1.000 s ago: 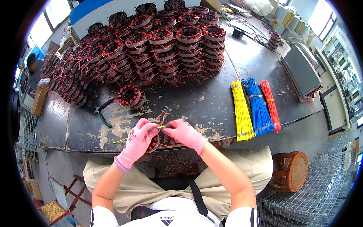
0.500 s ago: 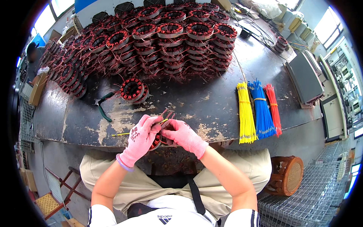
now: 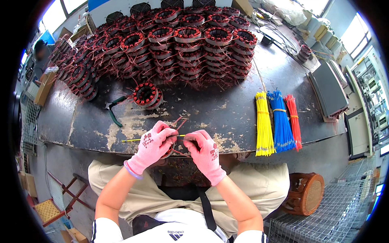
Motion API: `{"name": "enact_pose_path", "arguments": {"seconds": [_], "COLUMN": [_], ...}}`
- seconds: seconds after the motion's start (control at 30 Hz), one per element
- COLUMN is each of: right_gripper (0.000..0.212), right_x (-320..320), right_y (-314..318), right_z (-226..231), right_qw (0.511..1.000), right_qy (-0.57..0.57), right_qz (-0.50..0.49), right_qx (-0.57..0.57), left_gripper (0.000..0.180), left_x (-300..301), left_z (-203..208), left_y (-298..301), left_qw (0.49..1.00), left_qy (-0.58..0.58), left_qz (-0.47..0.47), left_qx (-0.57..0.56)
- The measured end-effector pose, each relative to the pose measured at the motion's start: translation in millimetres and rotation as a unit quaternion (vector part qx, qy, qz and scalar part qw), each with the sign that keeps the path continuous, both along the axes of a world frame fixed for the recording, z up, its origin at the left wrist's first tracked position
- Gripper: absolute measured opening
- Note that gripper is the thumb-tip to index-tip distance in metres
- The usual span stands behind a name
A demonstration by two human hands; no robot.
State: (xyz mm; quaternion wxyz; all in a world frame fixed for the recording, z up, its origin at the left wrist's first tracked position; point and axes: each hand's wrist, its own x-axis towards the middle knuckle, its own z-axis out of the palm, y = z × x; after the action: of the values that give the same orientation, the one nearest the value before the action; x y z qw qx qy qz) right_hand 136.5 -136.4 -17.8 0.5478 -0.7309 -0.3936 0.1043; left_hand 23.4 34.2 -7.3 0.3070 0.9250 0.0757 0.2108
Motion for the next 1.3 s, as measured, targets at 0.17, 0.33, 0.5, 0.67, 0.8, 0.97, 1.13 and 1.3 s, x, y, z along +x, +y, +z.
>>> {"name": "enact_pose_path", "arguments": {"seconds": [0.17,0.33,0.5,0.67,0.8,0.97,1.13,1.3], "right_gripper": [0.014,0.013,0.014,0.014,0.017,0.031,0.03,0.021], "right_x": [13,20,22,30,43,29,22,40], "right_y": [-2,-3,0,4,12,-7,-6,5], "right_z": [8,10,26,32,7,21,4,24], "right_qw": [0.998,0.99,0.983,0.972,0.893,0.99,0.931,0.889], "right_qy": [-0.044,0.107,0.129,0.16,0.418,-0.017,-0.349,0.3], "right_qz": [0.049,0.075,0.089,0.109,0.098,0.028,0.054,0.185], "right_qx": [-0.008,-0.061,-0.093,-0.136,-0.138,-0.139,-0.095,-0.291], "left_gripper": [0.017,0.016,0.018,0.018,0.018,0.017,0.017,0.015], "left_x": [-2,1,3,7,12,10,11,10], "left_z": [9,10,12,4,-3,-3,-4,-2], "left_y": [-8,-14,-13,-11,-11,-10,-11,-10], "left_qw": [0.999,0.999,0.999,0.998,0.997,0.997,0.997,0.997], "left_qy": [-0.004,0.018,0.009,-0.009,-0.019,-0.012,-0.028,-0.012], "left_qz": [-0.036,-0.03,-0.042,-0.057,-0.071,-0.073,-0.063,-0.073], "left_qx": [0.026,0.0,-0.012,-0.015,0.027,-0.008,-0.028,-0.029]}}
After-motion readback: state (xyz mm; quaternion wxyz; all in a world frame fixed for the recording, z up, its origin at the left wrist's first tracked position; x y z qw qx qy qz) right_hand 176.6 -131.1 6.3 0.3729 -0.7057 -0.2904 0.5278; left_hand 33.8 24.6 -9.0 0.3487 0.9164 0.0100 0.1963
